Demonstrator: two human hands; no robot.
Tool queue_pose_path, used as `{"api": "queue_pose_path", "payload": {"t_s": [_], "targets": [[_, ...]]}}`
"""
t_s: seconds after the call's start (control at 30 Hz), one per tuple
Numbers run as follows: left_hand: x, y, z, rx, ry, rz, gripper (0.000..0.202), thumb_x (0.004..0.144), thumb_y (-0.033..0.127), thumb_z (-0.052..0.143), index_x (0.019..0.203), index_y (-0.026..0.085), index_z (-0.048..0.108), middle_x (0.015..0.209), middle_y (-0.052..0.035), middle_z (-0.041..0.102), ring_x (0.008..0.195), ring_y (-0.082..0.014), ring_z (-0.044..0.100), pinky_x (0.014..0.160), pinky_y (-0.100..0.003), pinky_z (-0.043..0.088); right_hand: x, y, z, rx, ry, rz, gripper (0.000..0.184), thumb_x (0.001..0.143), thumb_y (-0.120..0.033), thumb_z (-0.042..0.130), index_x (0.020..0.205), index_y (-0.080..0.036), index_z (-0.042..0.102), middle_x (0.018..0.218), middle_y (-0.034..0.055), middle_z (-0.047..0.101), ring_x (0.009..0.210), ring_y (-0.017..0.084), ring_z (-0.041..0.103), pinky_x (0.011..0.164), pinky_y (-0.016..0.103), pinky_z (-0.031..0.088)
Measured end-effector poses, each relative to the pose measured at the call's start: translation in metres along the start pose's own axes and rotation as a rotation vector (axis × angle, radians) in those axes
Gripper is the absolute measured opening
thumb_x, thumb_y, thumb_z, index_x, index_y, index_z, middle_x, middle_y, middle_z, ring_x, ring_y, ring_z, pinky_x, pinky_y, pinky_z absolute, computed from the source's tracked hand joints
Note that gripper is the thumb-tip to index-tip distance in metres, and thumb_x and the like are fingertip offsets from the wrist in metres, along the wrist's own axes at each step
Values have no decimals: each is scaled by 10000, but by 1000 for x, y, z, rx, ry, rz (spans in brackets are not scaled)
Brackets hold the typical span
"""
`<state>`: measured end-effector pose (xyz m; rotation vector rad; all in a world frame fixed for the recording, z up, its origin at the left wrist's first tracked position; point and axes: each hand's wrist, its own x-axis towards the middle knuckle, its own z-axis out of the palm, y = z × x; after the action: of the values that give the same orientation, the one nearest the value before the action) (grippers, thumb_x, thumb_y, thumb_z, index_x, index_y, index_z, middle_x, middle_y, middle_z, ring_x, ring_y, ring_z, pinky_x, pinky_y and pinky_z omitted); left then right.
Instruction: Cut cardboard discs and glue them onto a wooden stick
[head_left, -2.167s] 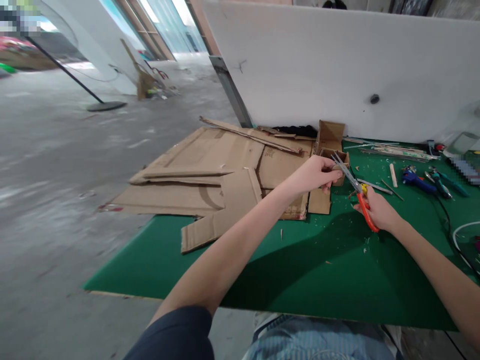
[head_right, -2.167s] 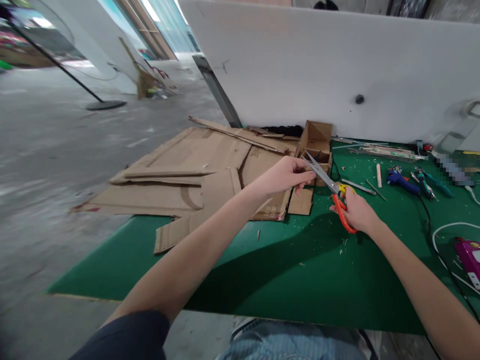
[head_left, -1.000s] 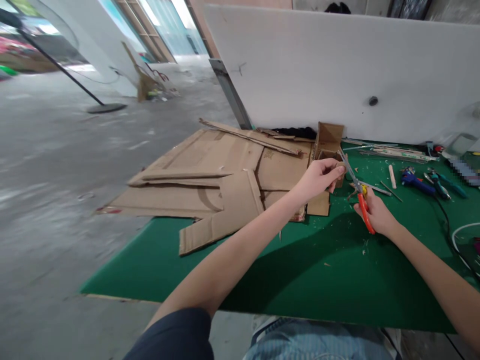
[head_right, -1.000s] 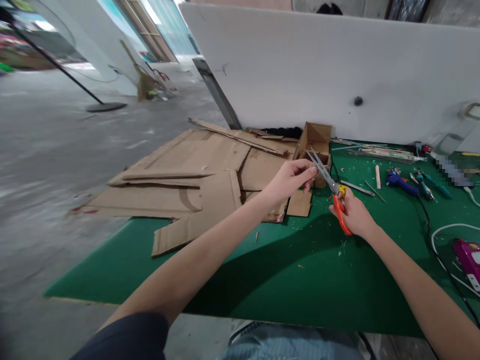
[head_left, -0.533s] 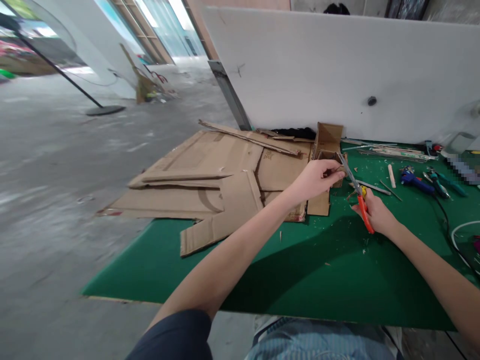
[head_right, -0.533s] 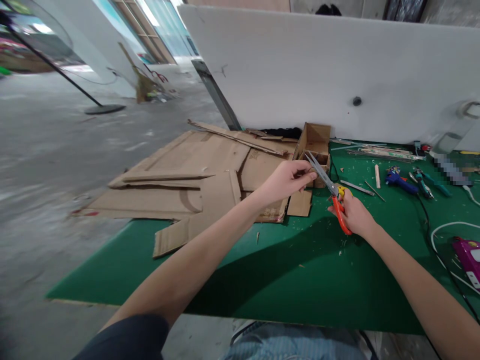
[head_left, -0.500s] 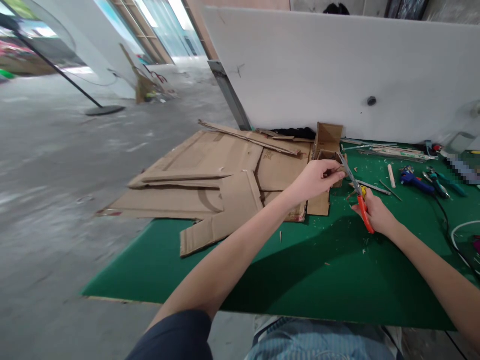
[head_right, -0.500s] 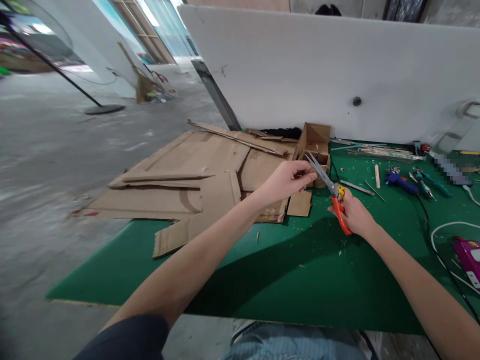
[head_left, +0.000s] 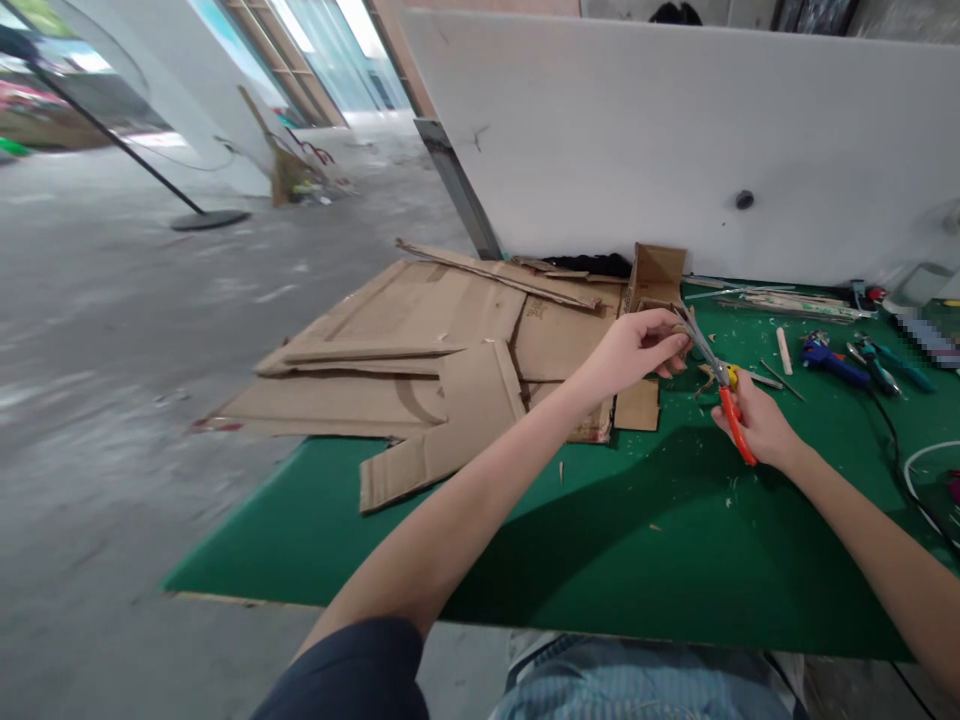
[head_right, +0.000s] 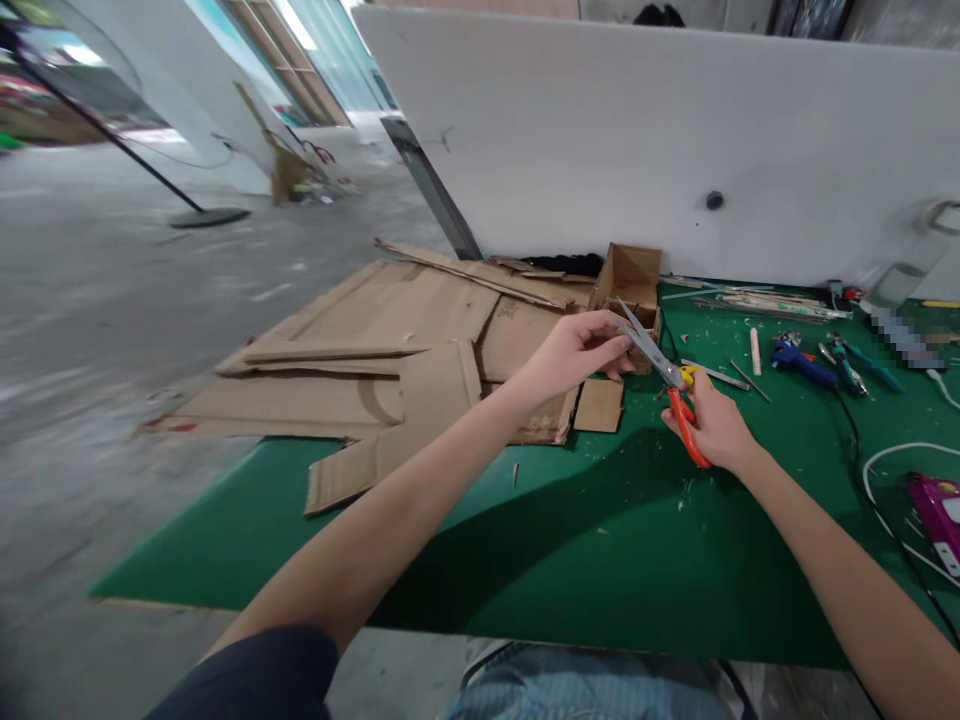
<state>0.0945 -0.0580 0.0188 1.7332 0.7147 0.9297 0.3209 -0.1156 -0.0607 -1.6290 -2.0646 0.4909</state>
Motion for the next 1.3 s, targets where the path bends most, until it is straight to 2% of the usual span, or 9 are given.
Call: {"api": "queue_pose_path", "payload": {"t_s": [0.13, 0.27, 0.63, 0.8, 0.97, 1.13, 1.3], "targets": [[2, -5, -1, -70, 12, -2, 191, 870, 276, 621, 965, 110, 623, 706, -43, 677, 638, -102, 668, 579, -200, 566, 1, 5, 2, -88, 91, -23, 325, 833, -457, 505, 1028, -227, 383, 819, 36, 592, 630, 219, 572, 565, 297, 382], [0, -4, 1, -79, -5, 14, 189, 856, 287, 648, 920, 109, 640, 717, -46, 691, 655, -102, 682, 592, -191, 568, 2, 7, 2, -153, 152, -28, 320, 813, -445, 511, 1001, -228, 368, 828, 57, 596, 666, 248, 599, 555, 296, 362], [2, -12, 4, -182, 7, -11, 295, 841, 382, 687, 942, 115, 614, 817, -66, 734, 750, -137, 733, 697, -235, 609, 3, 9, 3, -238, 147, -32, 322, 826, -489, 476, 969, -224, 362, 836, 99, 628, 729, 306, 637, 572, 321, 360], [1, -15, 9, -228, 28, -44, 273, 854, 366, 680, 910, 108, 614, 855, -78, 740, 771, -136, 736, 739, -247, 615, 4, 6, 0, -292, 152, 11, 370, 849, -535, 469, 990, -206, 373, 898, 151, 653, 745, 322, 657, 575, 325, 355], [-2, -13, 15, -227, 111, -50, 267, 854, 363, 678, 908, 107, 623, 894, -84, 742, 777, -138, 738, 781, -265, 618, 4, 1, -1, -278, 148, 13, 397, 863, -560, 466, 1005, -198, 390, 885, 156, 659, 733, 327, 667, 563, 324, 362], [-4, -9, 16, -205, 118, -34, 258, 859, 366, 667, 910, 118, 621, 881, -72, 739, 769, -137, 738, 775, -263, 619, 4, 2, 0, -279, 157, 7, 375, 890, -547, 441, 1013, -196, 394, 833, 141, 669, 683, 319, 669, 540, 322, 362], [-5, -3, 12, -167, 87, -12, 230, 863, 335, 654, 908, 110, 630, 887, -81, 739, 789, -145, 739, 763, -255, 617, 6, 3, -3, -255, 137, 8, 356, 890, -530, 447, 999, -196, 389, 858, 171, 683, 733, 346, 685, 567, 348, 397]]}}
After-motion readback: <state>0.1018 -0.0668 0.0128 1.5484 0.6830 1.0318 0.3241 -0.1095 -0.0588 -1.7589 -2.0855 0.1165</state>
